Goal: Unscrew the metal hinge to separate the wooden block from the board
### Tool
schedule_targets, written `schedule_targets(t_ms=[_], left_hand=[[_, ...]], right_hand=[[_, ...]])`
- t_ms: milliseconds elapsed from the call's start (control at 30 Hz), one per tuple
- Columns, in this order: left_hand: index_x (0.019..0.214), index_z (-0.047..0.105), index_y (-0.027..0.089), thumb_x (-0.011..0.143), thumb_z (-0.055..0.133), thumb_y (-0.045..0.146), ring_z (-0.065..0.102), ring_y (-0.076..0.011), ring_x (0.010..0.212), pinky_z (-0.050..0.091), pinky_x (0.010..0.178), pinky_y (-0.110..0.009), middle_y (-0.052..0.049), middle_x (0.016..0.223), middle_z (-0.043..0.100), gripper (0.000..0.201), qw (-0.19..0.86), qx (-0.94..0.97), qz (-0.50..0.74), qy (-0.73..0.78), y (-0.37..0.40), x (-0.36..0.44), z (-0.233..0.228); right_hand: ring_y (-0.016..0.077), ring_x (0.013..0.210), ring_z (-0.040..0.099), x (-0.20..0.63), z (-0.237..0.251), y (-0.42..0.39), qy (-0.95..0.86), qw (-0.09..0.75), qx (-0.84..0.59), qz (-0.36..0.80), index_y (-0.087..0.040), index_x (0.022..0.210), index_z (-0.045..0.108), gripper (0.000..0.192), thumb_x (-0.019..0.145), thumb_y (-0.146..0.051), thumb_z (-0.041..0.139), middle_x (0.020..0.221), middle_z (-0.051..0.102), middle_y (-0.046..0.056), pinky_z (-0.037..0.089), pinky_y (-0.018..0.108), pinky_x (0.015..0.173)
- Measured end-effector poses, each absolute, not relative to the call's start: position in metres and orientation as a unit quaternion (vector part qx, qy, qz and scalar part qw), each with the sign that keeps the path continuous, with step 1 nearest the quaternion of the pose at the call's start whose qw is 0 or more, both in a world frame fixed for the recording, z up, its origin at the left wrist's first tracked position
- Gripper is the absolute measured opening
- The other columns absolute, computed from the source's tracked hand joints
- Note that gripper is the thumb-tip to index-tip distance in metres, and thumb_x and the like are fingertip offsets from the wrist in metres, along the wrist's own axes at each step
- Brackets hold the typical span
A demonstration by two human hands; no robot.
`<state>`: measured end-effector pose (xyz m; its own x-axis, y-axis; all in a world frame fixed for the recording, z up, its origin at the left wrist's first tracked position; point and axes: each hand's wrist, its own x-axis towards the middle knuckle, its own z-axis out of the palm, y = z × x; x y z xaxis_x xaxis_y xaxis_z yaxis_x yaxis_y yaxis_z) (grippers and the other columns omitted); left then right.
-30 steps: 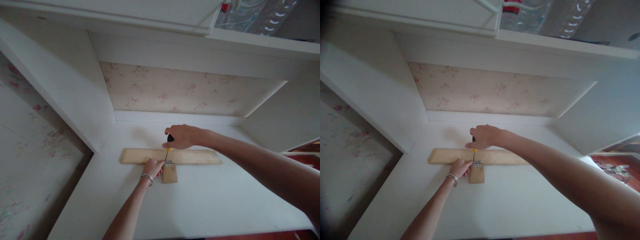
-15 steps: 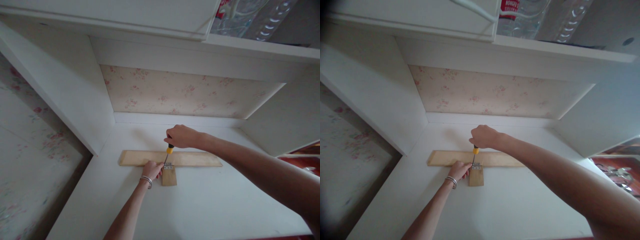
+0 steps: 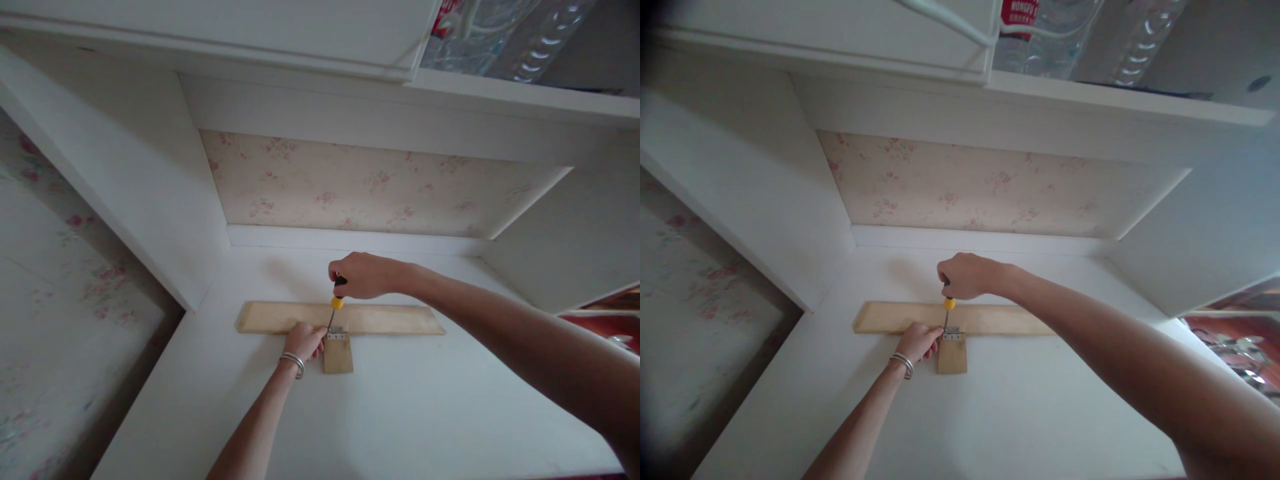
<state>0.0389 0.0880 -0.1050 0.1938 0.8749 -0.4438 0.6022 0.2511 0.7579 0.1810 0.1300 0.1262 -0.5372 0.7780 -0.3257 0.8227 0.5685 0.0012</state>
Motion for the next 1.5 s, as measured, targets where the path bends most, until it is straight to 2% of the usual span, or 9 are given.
schedule_targets(t_ms=[200,367,500,600,767,900,1033,1267,1500], left_hand=[[0.053,0.061,0.012,0.08,0.04,0.053,0.042,-0.0099,0.033,0.031,0.037,-0.023,-0.002,0.042,0.051,0.053,0.499,0.588,0.138,0.621,0.088,0.04,-0.103],[0.054,0.062,0.013,0.081,0.039,0.055,0.042,-0.0095,0.033,0.031,0.037,-0.023,-0.002,0.043,0.052,0.055,0.503,0.585,0.138,0.621,0.087,0.041,-0.108],[0.058,0.063,0.013,0.084,0.036,0.054,0.049,-0.0113,0.04,0.034,0.044,-0.023,-0.003,0.047,0.056,0.055,0.483,0.602,0.14,0.621,0.085,0.041,-0.108],[0.059,0.064,0.015,0.088,0.032,0.051,0.056,-0.0144,0.053,0.037,0.054,-0.024,-0.006,0.054,0.06,0.056,0.387,0.67,0.151,0.615,0.078,0.039,-0.1],[0.082,0.066,0.02,0.093,0.034,0.039,0.058,-0.0177,0.078,0.038,0.069,-0.027,-0.008,0.082,0.065,0.039,0.17,0.784,0.198,0.564,0.065,0.025,-0.082],[0.106,0.065,0.028,0.09,0.045,0.026,0.05,-0.0208,0.102,0.035,0.086,-0.035,-0.006,0.107,0.061,0.025,0.091,0.849,0.227,0.468,0.064,0.013,-0.081],[0.111,0.064,0.028,0.088,0.049,0.023,0.045,-0.0214,0.111,0.033,0.092,-0.04,-0.006,0.117,0.058,0.028,0.079,0.884,0.22,0.405,0.07,0.007,-0.09],[0.114,0.062,0.03,0.09,0.047,0.02,0.047,-0.0201,0.108,0.032,0.091,-0.039,-0.004,0.115,0.061,0.031,0.071,0.9,0.208,0.376,0.078,0.005,-0.097],[0.113,0.062,0.028,0.088,0.047,0.015,0.048,-0.0203,0.107,0.032,0.091,-0.039,-0.004,0.114,0.062,0.032,0.078,0.897,0.214,0.379,0.08,0.007,-0.105]], right_hand=[[0.0273,0.087,0.061,0.18,0.124,0.131,0.863,0.129,0.482,-0.077,-0.016,0.115,0.057,0.055,0.078,-0.057,0.05,0.1,0.065,0.014,0.043,0.033,0.066],[0.0229,0.084,0.061,0.182,0.122,0.129,0.892,0.125,0.429,-0.062,-0.018,0.096,0.063,0.024,0.082,-0.031,0.05,0.094,0.067,0.011,0.043,0.03,0.067],[0.0219,0.093,0.06,0.187,0.12,0.129,0.902,0.081,0.414,-0.092,-0.019,0.113,0.057,0.041,0.077,-0.039,0.058,0.109,0.063,0.01,0.043,0.029,0.074],[0.0282,0.09,0.061,0.187,0.115,0.13,0.857,0.088,0.506,-0.041,-0.014,0.113,0.059,0.056,0.082,-0.058,0.044,0.1,0.066,0.016,0.043,0.034,0.071],[0.0238,0.086,0.062,0.19,0.115,0.129,0.877,0.095,0.469,-0.052,-0.02,0.11,0.059,0.032,0.083,-0.03,0.045,0.098,0.067,0.011,0.042,0.03,0.066],[0.022,0.096,0.059,0.189,0.118,0.128,0.901,0.065,0.42,-0.091,-0.023,0.118,0.054,0.044,0.074,-0.028,0.056,0.114,0.063,0.008,0.042,0.028,0.071],[0.0271,0.09,0.061,0.182,0.114,0.128,0.859,0.081,0.503,-0.055,-0.017,0.112,0.059,0.053,0.08,-0.058,0.046,0.101,0.066,0.014,0.043,0.033,0.071],[0.0218,0.087,0.061,0.185,0.117,0.126,0.886,0.097,0.444,-0.086,-0.021,0.107,0.06,0.034,0.075,-0.03,0.054,0.102,0.067,0.008,0.042,0.028,0.066],[0.0262,0.078,0.062,0.184,0.113,0.125,0.848,0.121,0.515,-0.033,-0.016,0.097,0.065,0.045,0.082,-0.051,0.041,0.085,0.068,0.014,0.039,0.032,0.061]])
